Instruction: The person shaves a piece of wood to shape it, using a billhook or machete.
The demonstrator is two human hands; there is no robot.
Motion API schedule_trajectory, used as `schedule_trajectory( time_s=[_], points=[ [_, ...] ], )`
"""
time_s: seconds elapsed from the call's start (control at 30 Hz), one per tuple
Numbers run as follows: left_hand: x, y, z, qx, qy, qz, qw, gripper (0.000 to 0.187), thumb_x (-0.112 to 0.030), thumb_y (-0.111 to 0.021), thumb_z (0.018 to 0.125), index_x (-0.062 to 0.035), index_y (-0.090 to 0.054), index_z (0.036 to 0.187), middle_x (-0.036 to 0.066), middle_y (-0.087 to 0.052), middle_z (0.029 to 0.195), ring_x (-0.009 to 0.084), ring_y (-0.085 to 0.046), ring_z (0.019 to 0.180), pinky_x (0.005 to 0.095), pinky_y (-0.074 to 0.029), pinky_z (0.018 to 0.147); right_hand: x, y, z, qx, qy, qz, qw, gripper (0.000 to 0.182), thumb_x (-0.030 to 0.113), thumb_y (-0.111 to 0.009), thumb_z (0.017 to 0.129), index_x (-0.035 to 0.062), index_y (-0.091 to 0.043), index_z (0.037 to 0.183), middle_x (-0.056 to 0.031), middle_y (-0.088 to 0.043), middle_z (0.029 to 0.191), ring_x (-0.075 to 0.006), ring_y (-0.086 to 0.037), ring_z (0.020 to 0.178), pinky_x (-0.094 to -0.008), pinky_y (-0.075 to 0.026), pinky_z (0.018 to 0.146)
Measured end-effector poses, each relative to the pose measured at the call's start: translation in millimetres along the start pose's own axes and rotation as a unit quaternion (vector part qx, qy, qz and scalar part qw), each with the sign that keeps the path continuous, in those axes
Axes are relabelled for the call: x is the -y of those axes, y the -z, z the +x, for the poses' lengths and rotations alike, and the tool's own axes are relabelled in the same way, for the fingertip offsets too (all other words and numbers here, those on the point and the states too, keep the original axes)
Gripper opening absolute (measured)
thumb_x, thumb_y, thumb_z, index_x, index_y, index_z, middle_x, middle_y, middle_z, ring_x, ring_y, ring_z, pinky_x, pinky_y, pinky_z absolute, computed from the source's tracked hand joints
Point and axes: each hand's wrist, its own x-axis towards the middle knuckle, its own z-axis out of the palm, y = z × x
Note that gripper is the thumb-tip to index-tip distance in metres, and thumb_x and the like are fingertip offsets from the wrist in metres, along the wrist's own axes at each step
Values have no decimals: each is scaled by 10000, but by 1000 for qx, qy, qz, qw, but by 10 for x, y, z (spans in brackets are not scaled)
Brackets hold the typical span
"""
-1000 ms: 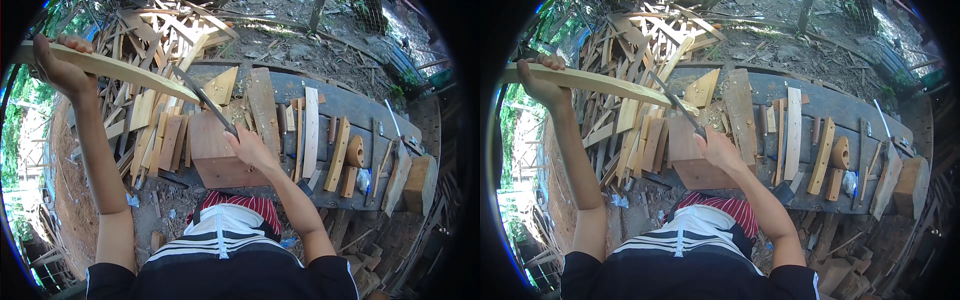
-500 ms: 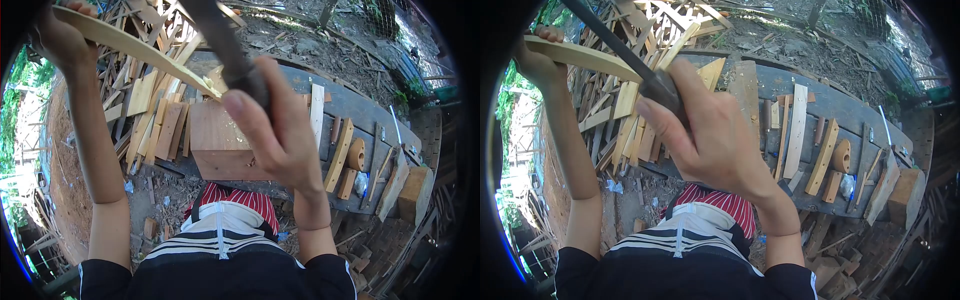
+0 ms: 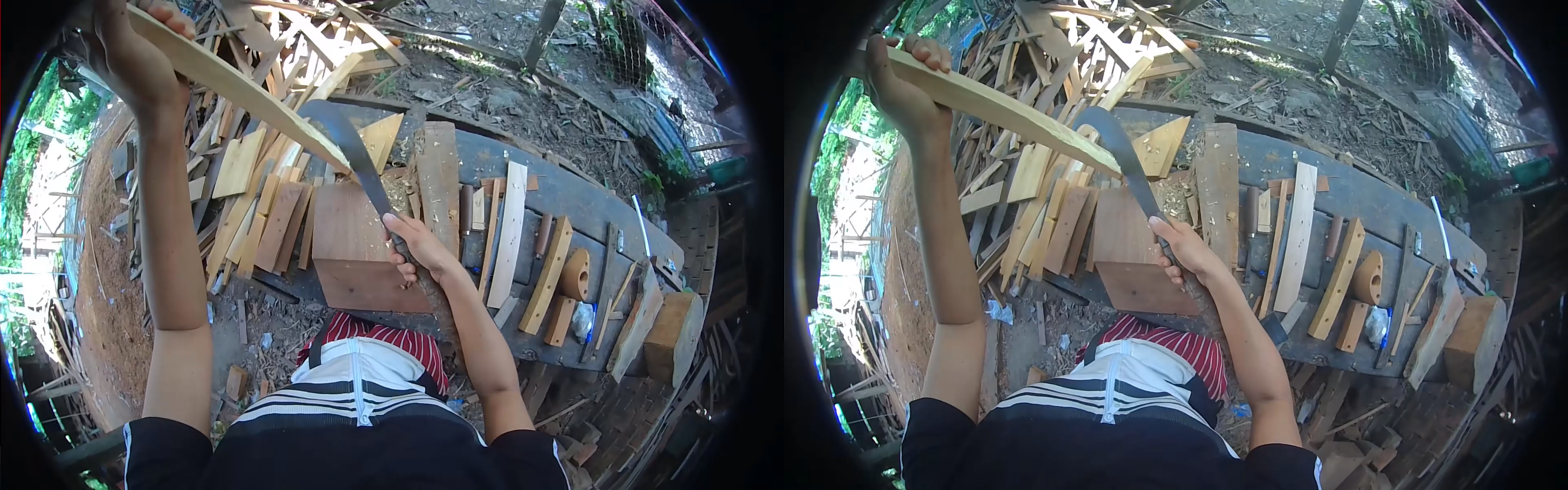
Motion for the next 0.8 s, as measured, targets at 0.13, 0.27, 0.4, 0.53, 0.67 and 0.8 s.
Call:
schedule_trajectory(
  time_s=[0.13,0.27,0.4,0.53,0.67,0.8],
  points=[
    [6,-13,-27,5,-8,21,1000,344,-382,-566,918,-72,-418,917,57,-423,673,156,-456,563,310,-400,528,415,-206,-359,-70,191,-195,959,440,453,-475,978,22,-478,1067,-27,-445,597,-127,-475,416,-298,-375,391],
    [2,-77,-13,2,2,13,1000,344,-376,-564,916,-70,-407,926,65,-429,661,164,-453,551,313,-399,533,953,-492,-902,-96,371,-214,899,408,397,-525,969,1,-474,1053,-70,-463,580,-199,-517,461,-343,-376,459],
    [54,-13,37,23,-9,-1,1000,350,-372,-576,909,-73,-396,939,69,-435,656,162,-452,539,311,-399,519,661,-500,-604,-222,511,-275,784,250,222,-563,946,3,-479,1032,-176,-573,639,-365,-595,548,-442,-430,495],
    [-7,-201,-122,-50,-52,57,996,372,-383,-598,896,-71,-401,942,59,-452,653,147,-468,530,308,-395,481,-370,-29,248,-235,224,-453,830,387,353,-476,963,-23,-496,1049,-331,-625,824,-488,-620,678,-529,-492,599],
    [2,-118,-127,-17,-28,8,999,374,-398,-595,896,-80,-405,943,45,-439,654,141,-460,530,294,-395,490,-230,40,151,-159,153,-293,930,399,429,-480,967,30,-489,971,-150,-583,670,-271,-556,453,-395,-443,414],
    [-7,-138,-100,-15,-12,-20,1000,373,-405,-593,897,-83,-410,942,44,-435,657,139,-465,536,293,-392,492,-75,113,29,28,-18,53,998,401,474,-472,972,78,-452,909,9,-418,596,-60,-372,380,-230,-321,328]
  ],
)
